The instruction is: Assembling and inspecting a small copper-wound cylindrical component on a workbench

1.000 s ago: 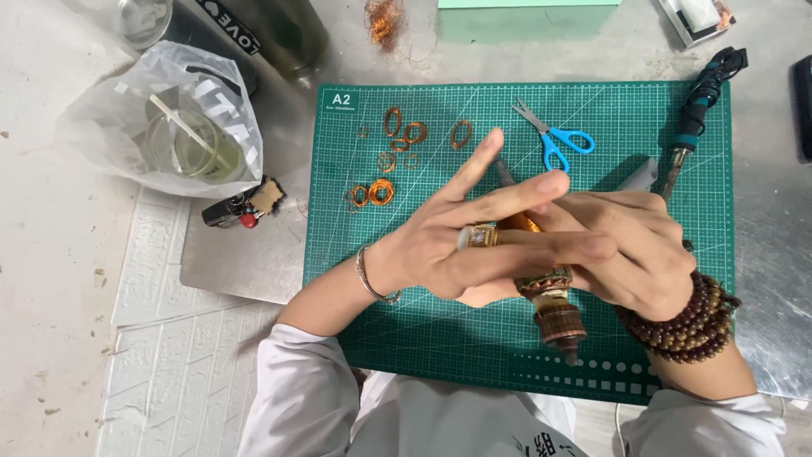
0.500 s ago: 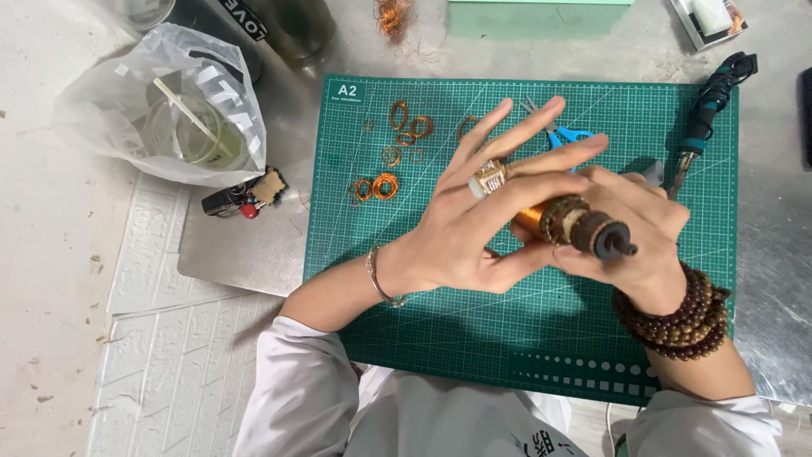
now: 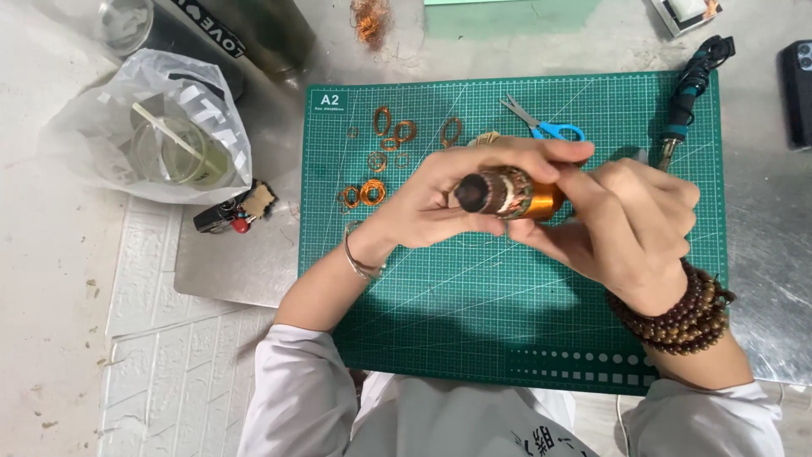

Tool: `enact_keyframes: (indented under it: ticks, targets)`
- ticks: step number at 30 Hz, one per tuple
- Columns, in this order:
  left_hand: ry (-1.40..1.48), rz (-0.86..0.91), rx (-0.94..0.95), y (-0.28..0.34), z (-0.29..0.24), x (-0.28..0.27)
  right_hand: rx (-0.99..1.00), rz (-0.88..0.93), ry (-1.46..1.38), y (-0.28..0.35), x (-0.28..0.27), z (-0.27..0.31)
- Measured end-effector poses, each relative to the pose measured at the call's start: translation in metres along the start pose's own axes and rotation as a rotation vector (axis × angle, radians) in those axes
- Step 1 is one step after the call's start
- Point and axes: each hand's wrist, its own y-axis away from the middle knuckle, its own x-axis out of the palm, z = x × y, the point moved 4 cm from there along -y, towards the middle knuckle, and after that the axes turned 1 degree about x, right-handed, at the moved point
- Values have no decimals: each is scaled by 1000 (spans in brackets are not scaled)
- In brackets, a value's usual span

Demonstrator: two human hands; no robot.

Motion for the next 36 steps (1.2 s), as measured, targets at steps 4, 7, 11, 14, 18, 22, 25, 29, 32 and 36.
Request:
enact_keyframes:
  ticks: [4, 7, 11, 14, 18, 22, 25, 29, 32, 36]
  targets:
    - [100, 49, -9, 3, 8, -5, 4, 23, 12, -1, -1, 3]
    - [180, 86, -3, 6, 15, -10, -29, 14, -50, -7, -2, 7]
    - [214, 112, -30, 8, 17, -11, -105, -20, -101, -10, -3, 10]
    - [173, 115, 4, 8, 16, -11, -122, -22, -113, -11, -4, 12]
    - [14, 89, 36, 7, 14, -10, -100, -20, -120, -13, -4, 12]
    - [134, -5, -8, 2, 12, -7, -17, 69, -87, -9, 0, 9]
    - [3, -100, 54, -1, -1, -3, 38, 44, -105, -6, 6, 4]
    - [-582, -339, -3, -1, -11, 3, 284, 226, -285, -11, 13, -10]
    - [-951, -434, 35, 1, -9, 4, 381, 354, -421, -21, 11, -17]
    - [-1223, -471, 62, -2, -14, 11, 362, 365, -477, -20, 3, -26]
